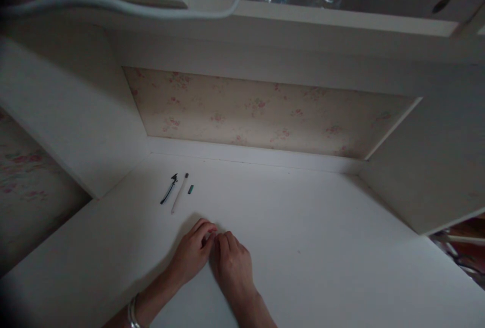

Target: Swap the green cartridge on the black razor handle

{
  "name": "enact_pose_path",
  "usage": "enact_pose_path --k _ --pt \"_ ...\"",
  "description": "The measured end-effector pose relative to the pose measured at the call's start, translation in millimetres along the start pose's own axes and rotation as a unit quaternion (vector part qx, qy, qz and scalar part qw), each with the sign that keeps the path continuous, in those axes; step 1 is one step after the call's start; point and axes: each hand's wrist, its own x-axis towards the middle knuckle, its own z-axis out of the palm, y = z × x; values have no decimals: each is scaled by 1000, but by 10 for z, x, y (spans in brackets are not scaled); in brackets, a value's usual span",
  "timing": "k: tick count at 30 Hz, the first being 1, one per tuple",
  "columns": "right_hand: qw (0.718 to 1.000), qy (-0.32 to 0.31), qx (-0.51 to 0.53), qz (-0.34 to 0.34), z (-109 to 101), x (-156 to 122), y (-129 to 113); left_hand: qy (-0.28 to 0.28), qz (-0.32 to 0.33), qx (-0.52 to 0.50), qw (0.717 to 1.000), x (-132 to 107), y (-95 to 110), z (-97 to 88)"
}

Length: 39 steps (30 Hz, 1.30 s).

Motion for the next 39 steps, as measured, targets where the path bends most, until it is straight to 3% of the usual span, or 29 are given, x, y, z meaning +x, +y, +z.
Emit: enact_pose_path --k 14,21,25,39 --pt "1000 7 -2 25 22 6 -19 1 -12 2 1000 -7 -9 30" --pt "992 14 73 103 -62 16 -51 83 -10 -16 996 2 -67 37" --pt "987 0 89 131 -89 26 -44 52 -14 -13 998 -5 -66 28" --pt "987 -43 101 120 -64 34 -64 -12 0 -1 1000 -20 -16 5"
